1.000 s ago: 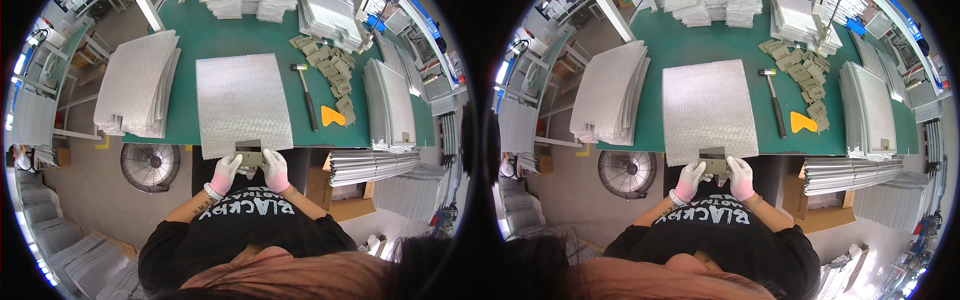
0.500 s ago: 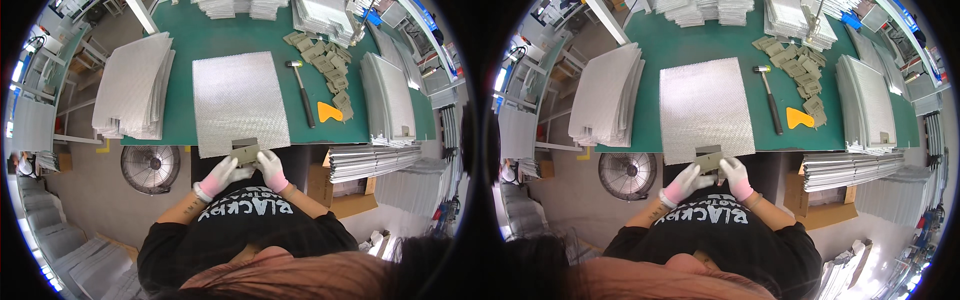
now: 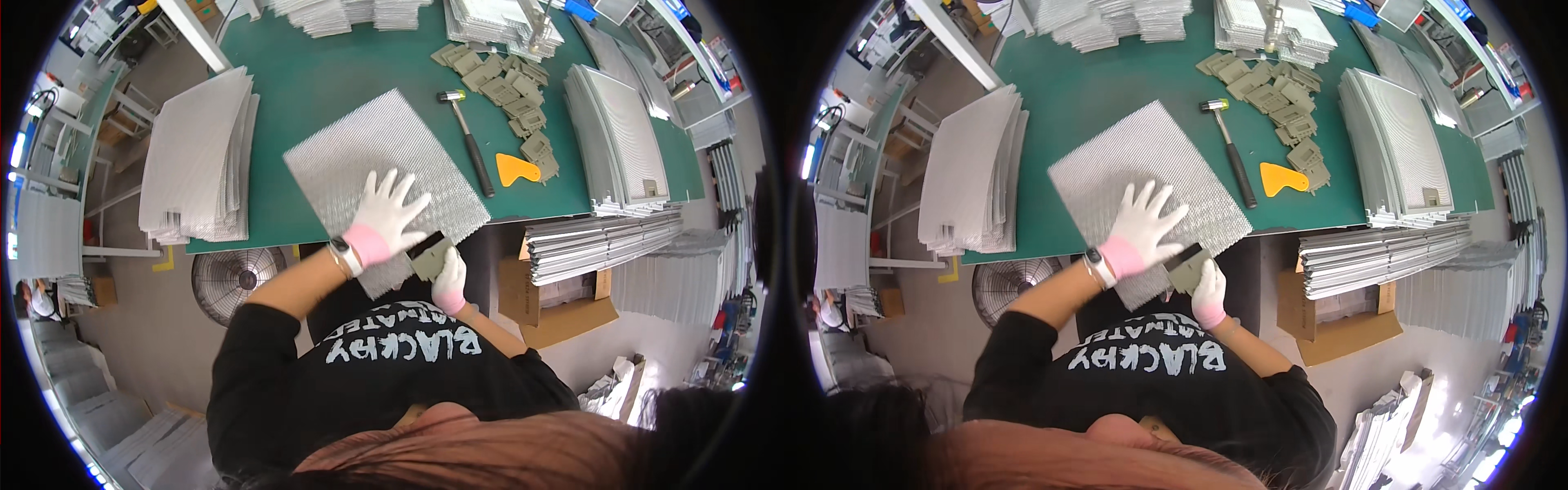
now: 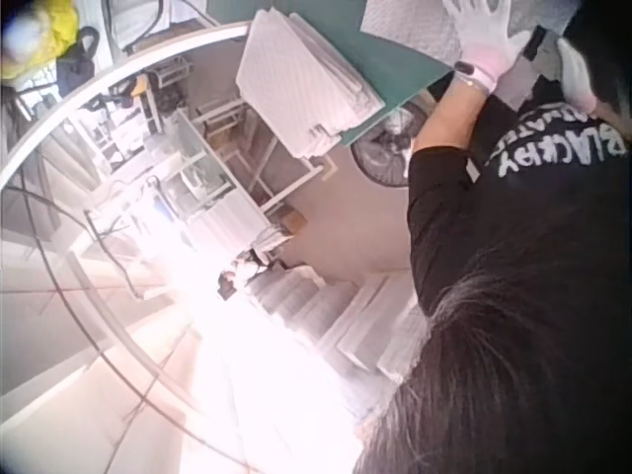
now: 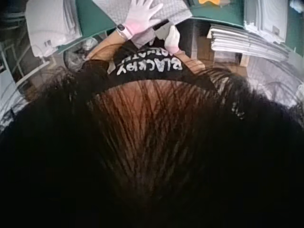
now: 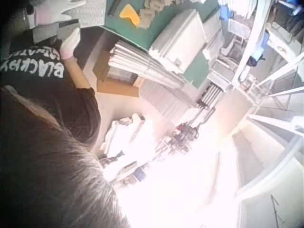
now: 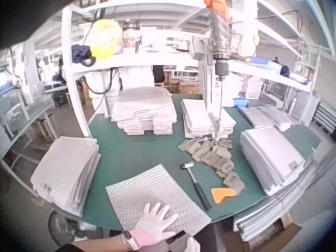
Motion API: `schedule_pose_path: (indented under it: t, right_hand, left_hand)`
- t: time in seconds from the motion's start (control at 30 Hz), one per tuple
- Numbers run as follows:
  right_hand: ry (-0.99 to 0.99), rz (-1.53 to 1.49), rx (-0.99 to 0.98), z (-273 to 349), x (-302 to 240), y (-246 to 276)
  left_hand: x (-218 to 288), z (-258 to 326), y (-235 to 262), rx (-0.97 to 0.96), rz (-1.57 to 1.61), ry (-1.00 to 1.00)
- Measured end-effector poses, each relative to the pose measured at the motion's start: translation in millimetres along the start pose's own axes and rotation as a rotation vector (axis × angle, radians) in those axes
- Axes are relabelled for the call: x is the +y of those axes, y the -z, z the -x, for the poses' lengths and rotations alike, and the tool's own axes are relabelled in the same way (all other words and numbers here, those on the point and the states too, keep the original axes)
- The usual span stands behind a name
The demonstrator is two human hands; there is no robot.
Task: Manually assembling metal frames onto mesh air filters using a power drill and a hammer.
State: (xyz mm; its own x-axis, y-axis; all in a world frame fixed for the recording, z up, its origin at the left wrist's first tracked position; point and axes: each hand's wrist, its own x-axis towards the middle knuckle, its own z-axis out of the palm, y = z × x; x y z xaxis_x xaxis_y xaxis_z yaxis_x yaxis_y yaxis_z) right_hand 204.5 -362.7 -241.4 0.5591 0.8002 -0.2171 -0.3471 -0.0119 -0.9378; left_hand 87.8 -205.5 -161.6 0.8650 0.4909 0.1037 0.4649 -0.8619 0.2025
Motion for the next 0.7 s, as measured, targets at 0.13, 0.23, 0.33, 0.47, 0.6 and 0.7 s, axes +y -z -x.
schedule_pose_path:
  t: [0.13, 0.23, 0.33, 0.47, 0.6, 0.7]
  right_hand:
    - [-0.036, 0.102, -0.036, -23.3, 17.4, 20.5]
    - [-0.167, -0.066, -0.09, -23.1, 4.1, 16.1]
    - [-0.217, -0.197, -0.044, -15.1, -2.4, 5.3]
    - [-0.171, -0.231, 0.001, -14.5, 2.9, 2.5]
    - [-0.112, -0.1, -0.063, -22.8, 13.0, 8.0]
    - [-0.612, 0.168, -0.539, -39.5, -39.2, 14.8]
  left_hand:
    - [27.0, 5.9, 0.0, 0.018, 0.006, 0.093]
    - [26.9, 10.7, -1.2, 0.057, 0.024, 0.117]
    - [28.5, 13.8, -3.0, 0.058, 0.046, 0.121]
    - [31.8, 13.5, -0.2, 0.059, 0.063, 0.115]
    - [34.3, 7.7, 0.8, 0.052, 0.047, 0.105]
    - [10.8, 9.4, -5.1, 0.061, 0.039, 0.062]
